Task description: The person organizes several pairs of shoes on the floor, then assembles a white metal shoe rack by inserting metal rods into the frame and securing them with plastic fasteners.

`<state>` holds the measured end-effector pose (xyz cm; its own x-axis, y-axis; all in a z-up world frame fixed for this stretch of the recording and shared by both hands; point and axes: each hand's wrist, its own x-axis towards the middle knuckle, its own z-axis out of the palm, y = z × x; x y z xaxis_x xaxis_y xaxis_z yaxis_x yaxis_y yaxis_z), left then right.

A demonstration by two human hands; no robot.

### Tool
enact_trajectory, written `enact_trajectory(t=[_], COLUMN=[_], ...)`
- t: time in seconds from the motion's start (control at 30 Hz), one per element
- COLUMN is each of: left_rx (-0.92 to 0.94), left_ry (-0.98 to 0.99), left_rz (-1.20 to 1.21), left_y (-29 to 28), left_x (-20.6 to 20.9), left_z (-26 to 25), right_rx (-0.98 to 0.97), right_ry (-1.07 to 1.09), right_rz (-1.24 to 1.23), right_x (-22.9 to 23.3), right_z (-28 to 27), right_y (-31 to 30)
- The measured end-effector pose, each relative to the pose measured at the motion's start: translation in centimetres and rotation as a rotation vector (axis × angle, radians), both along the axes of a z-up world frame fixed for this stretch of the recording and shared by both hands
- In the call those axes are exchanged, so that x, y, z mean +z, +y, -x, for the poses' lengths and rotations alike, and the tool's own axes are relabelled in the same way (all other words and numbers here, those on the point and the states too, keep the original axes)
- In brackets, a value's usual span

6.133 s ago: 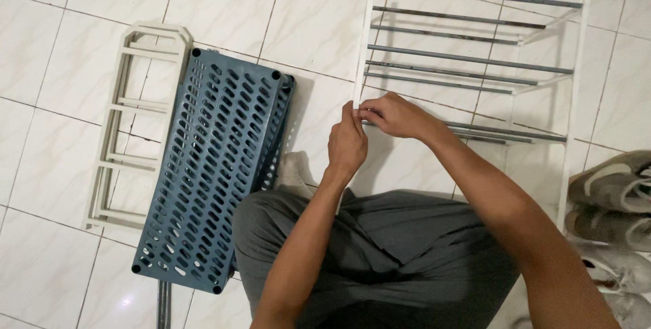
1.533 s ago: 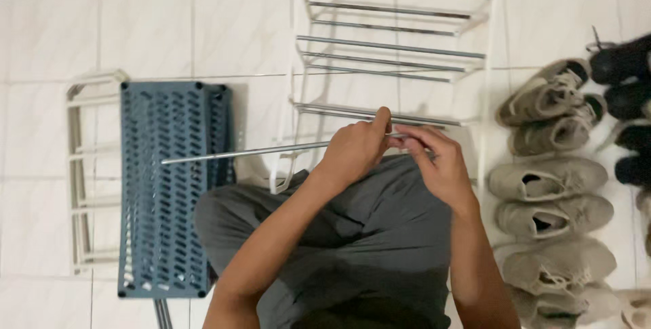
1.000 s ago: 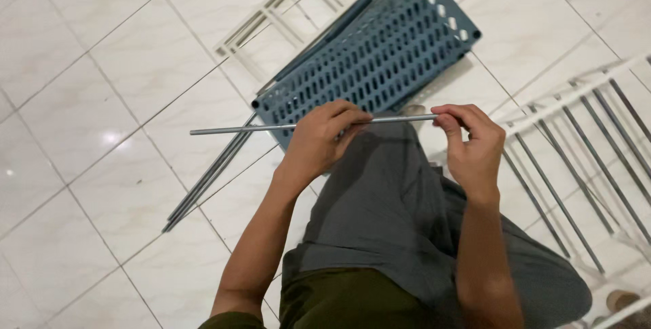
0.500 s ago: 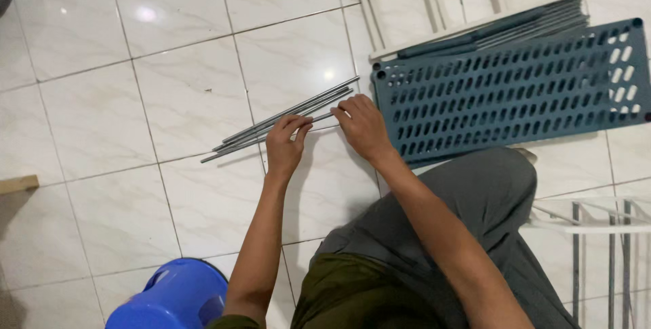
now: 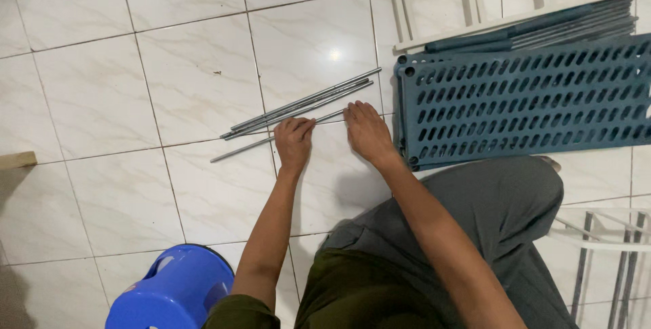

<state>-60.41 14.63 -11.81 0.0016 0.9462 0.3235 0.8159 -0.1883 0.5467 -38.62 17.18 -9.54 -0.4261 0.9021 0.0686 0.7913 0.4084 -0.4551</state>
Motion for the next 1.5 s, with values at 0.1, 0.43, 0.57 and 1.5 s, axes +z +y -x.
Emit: enact_trajectory(t=[0.1, 0.43, 0.57, 1.5], left_rx=[0.043, -0.173, -0.454, -1.195], left_ry=[0.081, 0.035, -0.099, 0.194], left_rz=[0.021, 0.037, -0.068, 0.241], left_y=[-0.3, 0.7, 0.7, -15.7], left_x=[0.0, 6.6, 12.0, 11.2], left_z=[0.2, -8.0, -17.8, -47.7], right_rx=[-0.007, -0.425, -0.687, -1.637], right_ry=[0.033, 0.322, 0.251, 0.043], right_rz=[0.080, -0.053, -0.177, 0.084], right_x=[2.1, 15.9, 20.2, 3.4], right_z=[-0.7, -12.7, -18.9, -37.2], right_y=[-0.9, -10.9, -16.4, -47.7])
